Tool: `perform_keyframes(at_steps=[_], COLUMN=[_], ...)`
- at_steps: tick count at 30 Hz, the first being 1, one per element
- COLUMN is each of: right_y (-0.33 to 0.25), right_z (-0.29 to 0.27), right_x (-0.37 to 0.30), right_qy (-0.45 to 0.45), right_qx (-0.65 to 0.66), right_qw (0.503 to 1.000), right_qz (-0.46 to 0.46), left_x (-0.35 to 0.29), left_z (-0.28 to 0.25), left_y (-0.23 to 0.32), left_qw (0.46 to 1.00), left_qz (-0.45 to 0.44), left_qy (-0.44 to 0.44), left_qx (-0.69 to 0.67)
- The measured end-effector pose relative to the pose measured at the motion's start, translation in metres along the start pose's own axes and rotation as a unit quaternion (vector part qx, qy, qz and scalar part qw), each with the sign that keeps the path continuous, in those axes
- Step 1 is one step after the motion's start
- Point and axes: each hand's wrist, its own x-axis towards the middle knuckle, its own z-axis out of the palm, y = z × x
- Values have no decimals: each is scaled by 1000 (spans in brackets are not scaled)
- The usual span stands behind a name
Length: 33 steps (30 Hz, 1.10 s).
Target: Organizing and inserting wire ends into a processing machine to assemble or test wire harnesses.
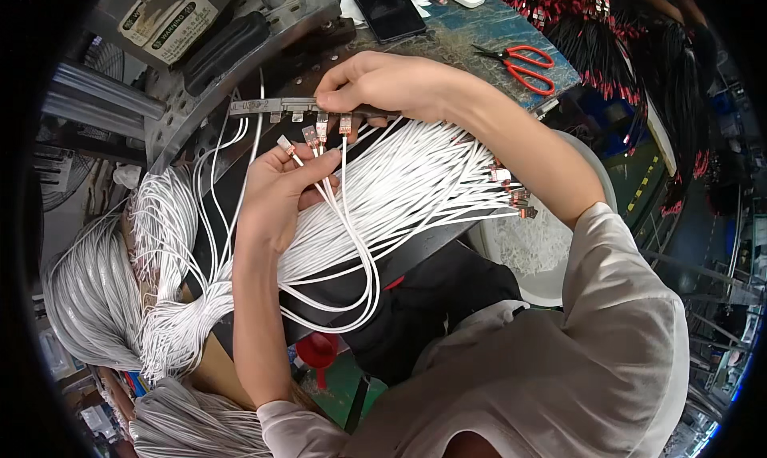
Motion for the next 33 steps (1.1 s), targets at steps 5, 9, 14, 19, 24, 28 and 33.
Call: perform_keyframes(at_steps=[5, 9, 14, 19, 24, 28, 33], right_y=[1, -7, -2, -2, -4, -1, 4], right_z=[4, 2, -1, -2, -1, -1, 1], right_x=[0, -5, -5, -2, -5, -2, 0], right_qy=[7, 0, -1, -4, 53, 28, -10], right_qx=[-34, -81, -66, -70, -72, -59, -90], right_qw=[999, 996, 997, 997, 995, 996, 992], right_qz=[-32, -27, -45, -39, -43, -65, -86], left_x=[2, -3, -3, -5, -6, -6, -7], left_z=[3, 2, 0, -1, -2, -1, 1], left_y=[-2, -1, -1, 2, 1, 1, 2], left_qw=[999, 999, 1000, 1000, 1000, 1000, 999], left_qz=[16, 18, 14, 7, 3, 6, -5], left_qy=[25, 21, 19, 19, 0, -3, -4], left_qx=[-11, -23, -12, -3, 4, 25, 33])
